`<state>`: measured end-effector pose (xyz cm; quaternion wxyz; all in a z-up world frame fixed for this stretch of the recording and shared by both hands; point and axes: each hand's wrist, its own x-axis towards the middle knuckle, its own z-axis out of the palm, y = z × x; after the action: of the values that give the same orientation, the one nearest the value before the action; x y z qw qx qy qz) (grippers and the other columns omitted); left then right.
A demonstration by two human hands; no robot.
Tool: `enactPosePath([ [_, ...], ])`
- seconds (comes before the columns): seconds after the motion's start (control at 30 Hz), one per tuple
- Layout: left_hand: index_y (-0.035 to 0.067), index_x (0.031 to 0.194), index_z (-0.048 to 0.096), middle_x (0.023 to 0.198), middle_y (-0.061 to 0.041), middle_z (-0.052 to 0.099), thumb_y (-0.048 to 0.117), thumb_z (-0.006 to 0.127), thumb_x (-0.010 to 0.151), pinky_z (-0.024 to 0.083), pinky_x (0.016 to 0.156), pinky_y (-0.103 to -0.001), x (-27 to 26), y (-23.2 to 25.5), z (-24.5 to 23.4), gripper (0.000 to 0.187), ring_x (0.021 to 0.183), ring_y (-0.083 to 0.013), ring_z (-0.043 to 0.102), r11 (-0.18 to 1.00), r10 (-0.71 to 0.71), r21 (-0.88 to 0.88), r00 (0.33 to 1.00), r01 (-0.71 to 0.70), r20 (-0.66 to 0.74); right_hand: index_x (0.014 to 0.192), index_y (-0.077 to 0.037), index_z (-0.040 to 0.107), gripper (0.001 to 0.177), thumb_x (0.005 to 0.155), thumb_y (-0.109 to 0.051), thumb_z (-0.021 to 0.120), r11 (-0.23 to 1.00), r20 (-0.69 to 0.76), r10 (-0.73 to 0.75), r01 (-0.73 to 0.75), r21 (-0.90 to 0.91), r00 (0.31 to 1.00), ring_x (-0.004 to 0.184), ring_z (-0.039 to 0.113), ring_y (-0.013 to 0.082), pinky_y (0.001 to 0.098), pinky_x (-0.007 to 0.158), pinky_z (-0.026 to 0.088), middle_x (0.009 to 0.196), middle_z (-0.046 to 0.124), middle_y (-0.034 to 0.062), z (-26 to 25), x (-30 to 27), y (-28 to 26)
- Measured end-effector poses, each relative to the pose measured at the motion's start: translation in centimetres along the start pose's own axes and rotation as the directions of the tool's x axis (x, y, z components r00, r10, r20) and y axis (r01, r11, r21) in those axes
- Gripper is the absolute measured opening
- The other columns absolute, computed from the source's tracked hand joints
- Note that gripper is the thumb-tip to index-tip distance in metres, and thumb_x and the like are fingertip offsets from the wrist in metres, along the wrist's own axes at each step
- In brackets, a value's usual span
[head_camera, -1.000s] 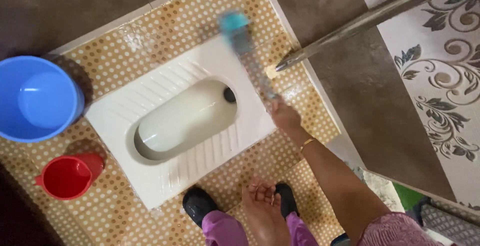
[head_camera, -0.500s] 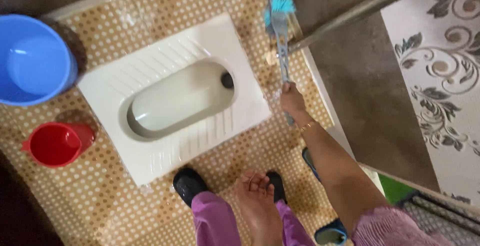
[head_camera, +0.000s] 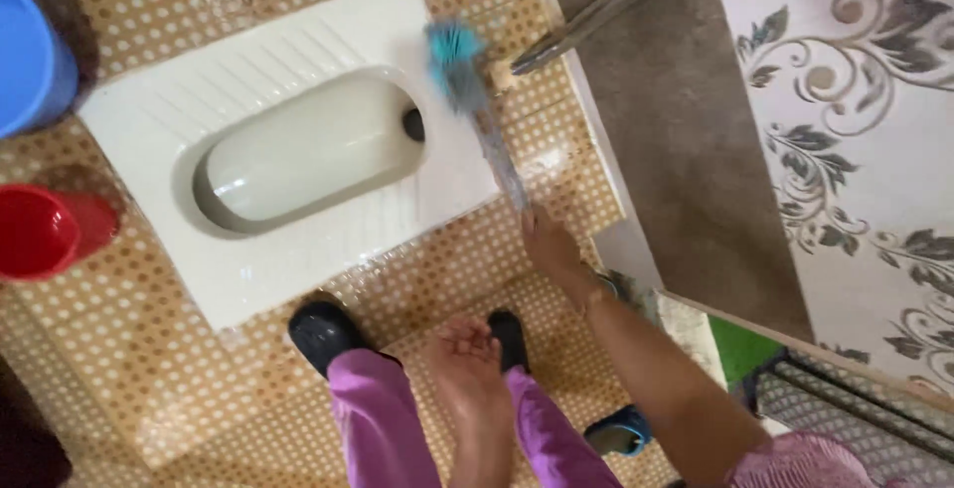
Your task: Cleaning a squat toilet and the surrounding area using a brush and water.
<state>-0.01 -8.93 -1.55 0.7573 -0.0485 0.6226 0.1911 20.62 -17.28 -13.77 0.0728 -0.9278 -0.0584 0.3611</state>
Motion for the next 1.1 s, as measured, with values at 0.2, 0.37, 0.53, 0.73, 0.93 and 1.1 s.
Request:
enactPosePath([
  [0.2, 0.010, 0.108, 0.060, 0.096, -0.006, 0.063, 0.045, 0.037, 0.106, 0.043, 0.084, -0.036, -1.9, 1.4, 0.4, 0.042, 0.091, -0.0192, 0.056, 0.981, 0.172, 0.078, 0.984, -0.176, 0.055, 0.152, -0.016, 0.040, 0.055, 0.109, -0.048, 0.026, 0.972, 0.134, 0.236, -0.231, -0.049, 0.962, 0.067, 0.062, 0.0444, 0.0557, 0.062, 0.050, 0.082, 0.070, 0.0225, -0.5, -10.4, 10.5],
  [0.37, 0.010, 0.111, 0.059, 0.094, -0.005, 0.062, 0.049, 0.033, 0.107, 0.045, 0.085, -0.038, -5.1, -0.8, -5.0, 0.047, 0.091, -0.0195, 0.057, 0.983, 0.175, -0.053, 0.984, -0.173, 0.024, 0.133, -0.007, 0.053, 0.051, 0.109, -0.045, 0.031, 0.965, 0.109, 0.097, -0.120, 0.232, 0.989, 0.060, 0.063, 0.0336, 0.0485, 0.059, 0.051, 0.080, 0.067, 0.0200, -5.3, -5.6, 9.1],
  [0.53, 0.006, 0.109, 0.060, 0.092, -0.009, 0.063, 0.052, 0.032, 0.107, 0.046, 0.082, -0.040, -7.7, -4.5, -8.8, 0.054, 0.088, -0.0237, 0.058, 0.991, 0.101, -0.088, 0.994, -0.097, 0.040, 0.141, -0.011, 0.047, 0.051, 0.107, -0.044, 0.030, 0.988, 0.050, 0.108, -0.113, 0.102, 0.993, 0.070, 0.065, 0.0338, 0.0519, 0.071, 0.048, 0.093, 0.067, 0.0168, -5.4, -6.6, 17.5],
  [0.73, 0.009, 0.108, 0.058, 0.091, -0.008, 0.062, 0.053, 0.036, 0.108, 0.046, 0.083, -0.039, -7.0, -5.7, -12.0, 0.049, 0.087, -0.0233, 0.058, 0.990, -0.084, -0.124, 0.988, 0.069, -0.127, 0.142, -0.005, 0.046, 0.055, 0.108, -0.047, 0.035, 0.977, 0.068, -0.026, 0.011, 0.214, 0.997, 0.071, 0.068, 0.0249, 0.0467, 0.061, 0.053, 0.090, 0.066, 0.0071, -3.7, -1.2, 17.1],
  [0.93, 0.007, 0.110, 0.060, 0.092, -0.009, 0.064, 0.052, 0.035, 0.105, 0.046, 0.082, -0.041, -8.3, -3.3, -13.7, 0.052, 0.088, -0.0250, 0.059, 0.998, -0.005, -0.067, 0.999, 0.001, -0.050, 0.140, -0.004, 0.047, 0.046, 0.113, -0.033, 0.024, 0.733, -0.155, -0.629, 0.515, -0.444, 0.762, 0.069, 0.068, 0.0374, 0.0480, 0.057, 0.056, 0.104, 0.067, 0.0245, 6.1, -7.4, 22.4],
  [1.1, 0.009, 0.109, 0.060, 0.092, -0.007, 0.063, 0.055, 0.034, 0.105, 0.045, 0.083, -0.040, -9.1, -0.8, -17.3, 0.054, 0.088, -0.0221, 0.059, 1.000, -0.024, -0.010, 0.997, 0.023, -0.078, 0.147, -0.008, 0.044, 0.053, 0.110, -0.045, 0.034, 0.968, -0.022, -0.231, 0.228, -0.104, 0.973, 0.094, 0.065, 0.0523, 0.0602, 0.082, 0.050, 0.115, 0.067, 0.0303, 9.1, -13.1, 16.8],
])
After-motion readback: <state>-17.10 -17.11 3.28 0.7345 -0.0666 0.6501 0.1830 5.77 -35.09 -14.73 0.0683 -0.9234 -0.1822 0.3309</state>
